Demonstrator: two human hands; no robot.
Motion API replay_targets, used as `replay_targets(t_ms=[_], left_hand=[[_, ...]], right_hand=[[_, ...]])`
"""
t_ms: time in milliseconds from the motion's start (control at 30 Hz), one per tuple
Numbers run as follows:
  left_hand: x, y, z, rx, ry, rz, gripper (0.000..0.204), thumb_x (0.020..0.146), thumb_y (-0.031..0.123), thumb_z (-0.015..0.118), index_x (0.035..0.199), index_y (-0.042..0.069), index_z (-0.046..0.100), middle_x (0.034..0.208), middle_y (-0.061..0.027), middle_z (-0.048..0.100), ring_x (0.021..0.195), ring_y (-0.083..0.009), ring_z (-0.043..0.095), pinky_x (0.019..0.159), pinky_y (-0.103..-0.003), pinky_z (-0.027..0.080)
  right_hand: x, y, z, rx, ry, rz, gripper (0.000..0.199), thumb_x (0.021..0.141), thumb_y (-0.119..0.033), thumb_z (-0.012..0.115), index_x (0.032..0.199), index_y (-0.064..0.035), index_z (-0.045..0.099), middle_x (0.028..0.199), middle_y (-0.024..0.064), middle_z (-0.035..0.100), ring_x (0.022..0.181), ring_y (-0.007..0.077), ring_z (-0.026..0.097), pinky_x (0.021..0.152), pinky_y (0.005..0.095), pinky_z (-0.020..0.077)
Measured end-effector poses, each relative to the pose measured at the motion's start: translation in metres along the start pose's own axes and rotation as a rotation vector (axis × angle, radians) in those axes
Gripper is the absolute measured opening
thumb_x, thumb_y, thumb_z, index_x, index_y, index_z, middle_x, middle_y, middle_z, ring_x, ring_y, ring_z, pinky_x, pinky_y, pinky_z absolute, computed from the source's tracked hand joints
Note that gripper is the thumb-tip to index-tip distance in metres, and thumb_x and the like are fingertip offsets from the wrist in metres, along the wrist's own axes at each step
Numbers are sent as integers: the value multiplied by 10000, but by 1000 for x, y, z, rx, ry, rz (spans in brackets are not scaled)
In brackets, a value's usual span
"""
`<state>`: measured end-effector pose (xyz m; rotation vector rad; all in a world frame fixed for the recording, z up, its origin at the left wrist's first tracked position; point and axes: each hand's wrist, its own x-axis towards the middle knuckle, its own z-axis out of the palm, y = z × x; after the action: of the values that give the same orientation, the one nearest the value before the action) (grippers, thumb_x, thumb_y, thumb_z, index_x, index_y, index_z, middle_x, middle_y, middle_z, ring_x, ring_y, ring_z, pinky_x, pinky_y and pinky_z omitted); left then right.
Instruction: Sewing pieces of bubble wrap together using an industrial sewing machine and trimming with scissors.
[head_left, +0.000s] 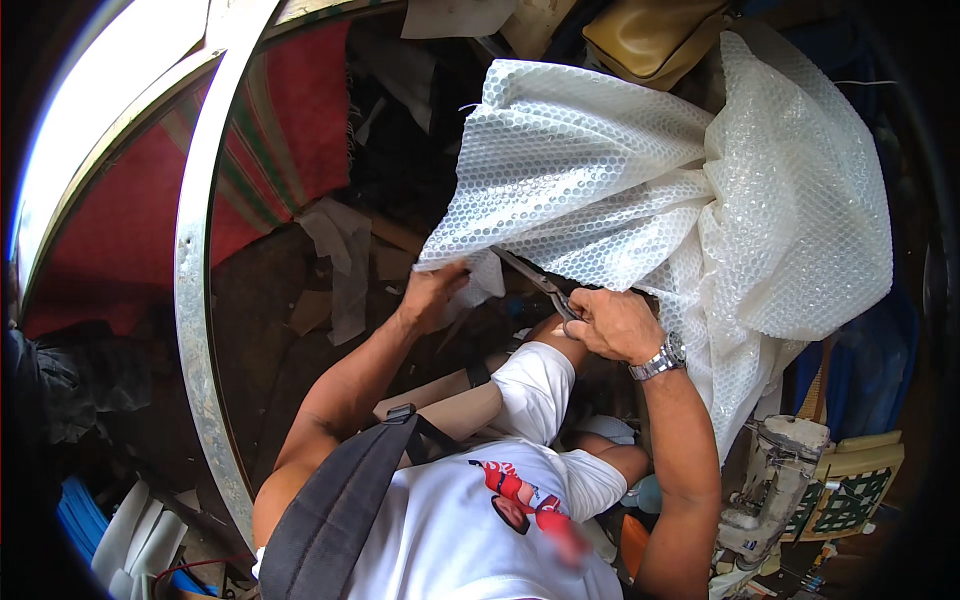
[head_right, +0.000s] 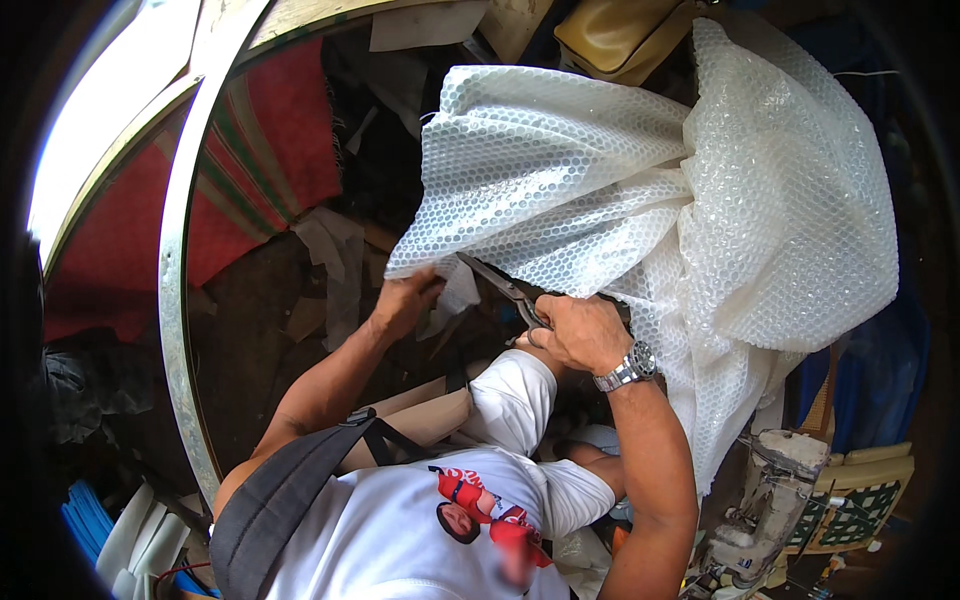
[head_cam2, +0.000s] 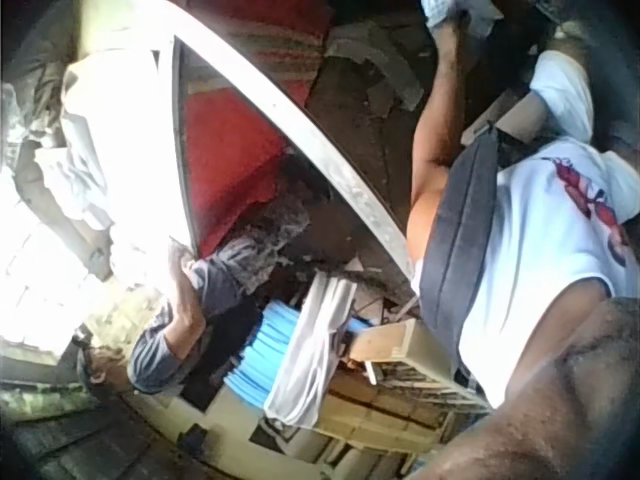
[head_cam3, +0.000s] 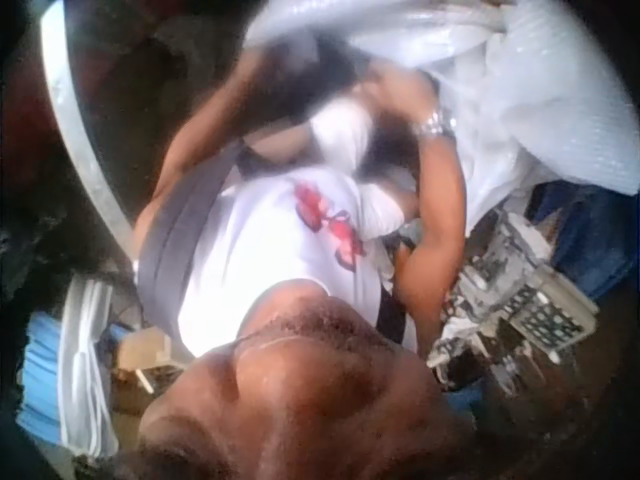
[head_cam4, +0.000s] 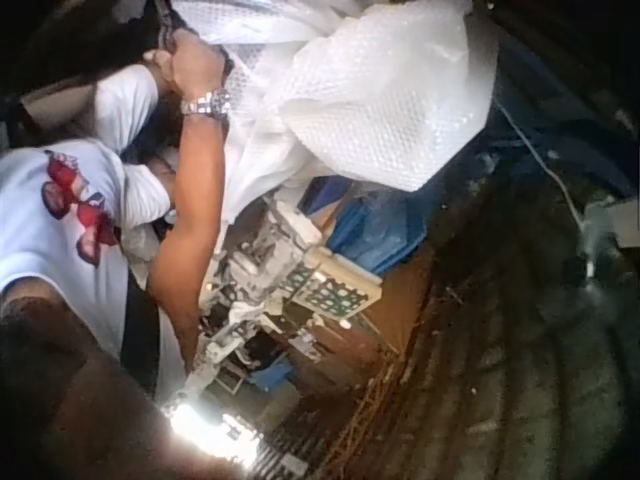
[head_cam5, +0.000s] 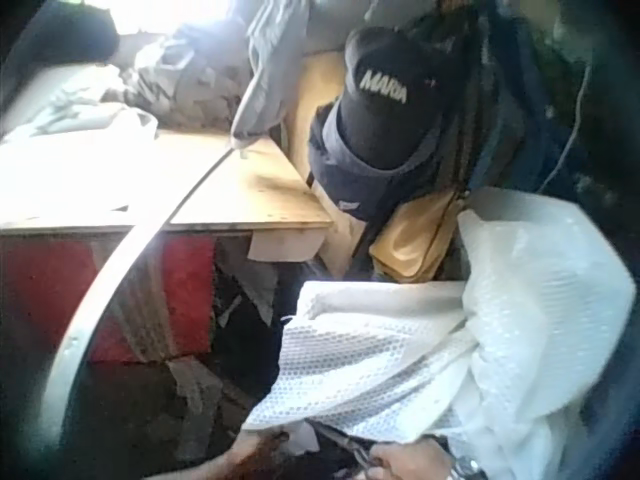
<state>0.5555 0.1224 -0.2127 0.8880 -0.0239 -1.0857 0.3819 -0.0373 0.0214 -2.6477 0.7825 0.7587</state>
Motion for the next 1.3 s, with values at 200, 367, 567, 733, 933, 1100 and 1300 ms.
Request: replay_targets(t_ms=[200, 367, 567, 733, 933, 1100, 1300], left_hand=[[8, 14, 15, -245, -17, 177, 432, 1079, 426, 561, 1265, 37, 597, 1181, -57, 686, 1064, -152, 643, 923, -295, 504], [1, -4, 21, -21, 134, 336, 420, 1093, 405, 543, 1243, 16, 596, 1094, -13, 653, 958, -97, 570, 864, -283, 478], [0, -19, -4, 208, 103, 301, 310, 1094, 354, 554, 1060, 53, 616, 930, 53, 558, 837, -56, 460, 756, -252, 414], [-15, -9, -2, 244, 125, 311, 302, 1094, 359, 554, 1017, 73, 611, 902, 61, 532, 818, -53, 443, 730, -258, 397], [-22, -23, 0, 319, 91, 368, 395, 1104, 353, 530, 1278, 9, 617, 1133, -11, 658, 993, -105, 586, 897, -273, 476], [-31, -49, -10, 532, 79, 351, 321, 1107, 330, 530, 1006, 47, 643, 869, 53, 607, 751, -52, 513, 653, -256, 432], [1, -142, -84, 1130, -288, 370, 318, 1085, 291, 545, 956, 16, 639, 771, -1, 619, 734, -126, 589, 625, -314, 473]], right_hand=[[-1, 2, 1, 87, -63, 18, 601, 802, -633, 739, 946, -54, 672, 884, 193, 736, 884, 402, 716, 803, 487, 547], [8, -4, 5, 174, -92, 82, 591, 802, -588, 769, 977, -35, 660, 881, 177, 714, 837, 339, 691, 764, 433, 531], [27, -11, 11, 397, -56, -51, 471, 835, -442, 812, 913, -10, 641, 757, 128, 638, 724, 288, 625, 678, 406, 481], [23, -15, 16, 187, 63, -100, 542, 803, -549, 788, 931, -39, 659, 816, 143, 698, 789, 354, 676, 731, 452, 522], [24, -10, 15, 142, -41, -34, 721, 766, -698, 738, 1042, -35, 671, 966, 177, 729, 934, 388, 709, 814, 488, 546], [37, -11, 21, 235, 83, -191, 507, 817, -515, 765, 986, -44, 686, 909, 202, 721, 920, 414, 704, 789, 516, 544], [32, 6, 78, 81, 197, -173, 431, 781, -511, 784, 916, -103, 754, 866, 176, 744, 890, 384, 733, 750, 513, 572]])
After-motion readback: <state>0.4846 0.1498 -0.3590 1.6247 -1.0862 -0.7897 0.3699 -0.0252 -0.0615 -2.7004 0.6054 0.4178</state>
